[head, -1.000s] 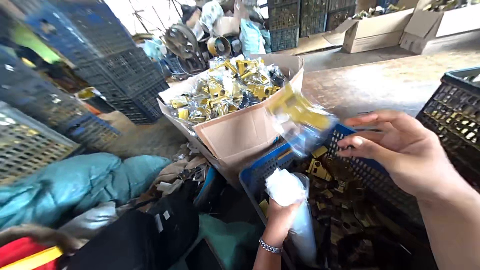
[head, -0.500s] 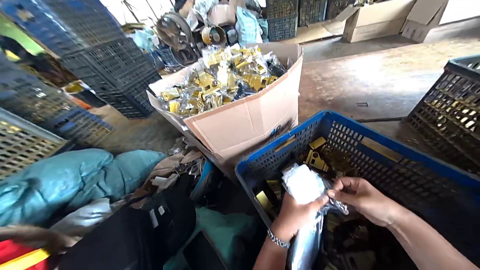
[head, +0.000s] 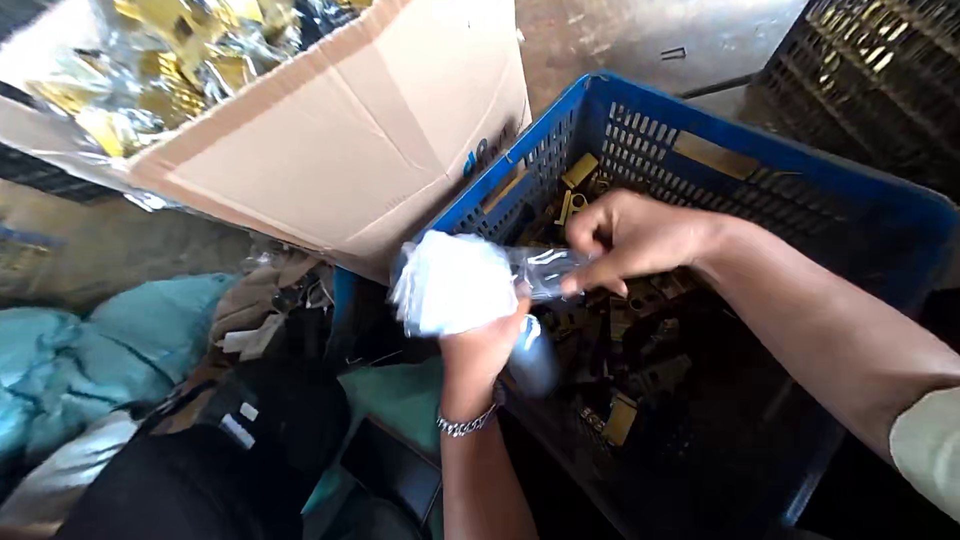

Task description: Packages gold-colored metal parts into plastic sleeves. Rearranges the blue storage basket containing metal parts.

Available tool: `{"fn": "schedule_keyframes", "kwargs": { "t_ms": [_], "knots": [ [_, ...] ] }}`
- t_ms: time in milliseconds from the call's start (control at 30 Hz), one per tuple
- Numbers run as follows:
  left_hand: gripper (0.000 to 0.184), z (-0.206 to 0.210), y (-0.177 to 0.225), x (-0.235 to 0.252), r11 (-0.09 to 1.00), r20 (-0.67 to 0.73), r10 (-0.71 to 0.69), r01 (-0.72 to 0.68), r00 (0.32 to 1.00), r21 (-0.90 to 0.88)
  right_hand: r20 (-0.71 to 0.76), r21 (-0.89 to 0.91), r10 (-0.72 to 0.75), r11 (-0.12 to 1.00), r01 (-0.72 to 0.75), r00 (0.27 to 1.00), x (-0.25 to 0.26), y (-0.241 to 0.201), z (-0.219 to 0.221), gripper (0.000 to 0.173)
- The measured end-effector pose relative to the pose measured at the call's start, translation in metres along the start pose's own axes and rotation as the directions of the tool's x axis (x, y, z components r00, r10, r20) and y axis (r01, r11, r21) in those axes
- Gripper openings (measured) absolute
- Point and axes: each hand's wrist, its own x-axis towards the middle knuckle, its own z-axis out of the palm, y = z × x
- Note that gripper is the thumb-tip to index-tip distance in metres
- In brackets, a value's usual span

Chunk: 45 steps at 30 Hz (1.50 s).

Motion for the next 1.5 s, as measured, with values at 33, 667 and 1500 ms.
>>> {"fn": "schedule_keyframes", "kwargs": {
  "t_ms": [33, 667, 1500],
  "knots": [
    [0.049, -0.006, -0.005, 0.003, 0.996, -0.078, 0.047, -0.041, 0.996, 0.085, -0.077, 0.009, -0.007, 1.000, 0.008, 0.997, 0.009, 0.014, -0.011, 0.028],
    [0.061, 0.021, -0.019, 0.003, 0.998, -0.107, 0.022, -0.014, 0.994, 0.068, -0.448, 0.187, 0.432, 0.901, -0.391, 0.783, -0.035, 0.092, -0.030, 0.034],
    [0.055, 0.058, 0.092, -0.101, 0.926, -0.088, -0.320, 0.292, 0.943, -0.239, -0.240, 0.318, 0.032, 0.947, 0.047, 0.970, -0.193, 0.008, 0.039, 0.059]
  ]
}}
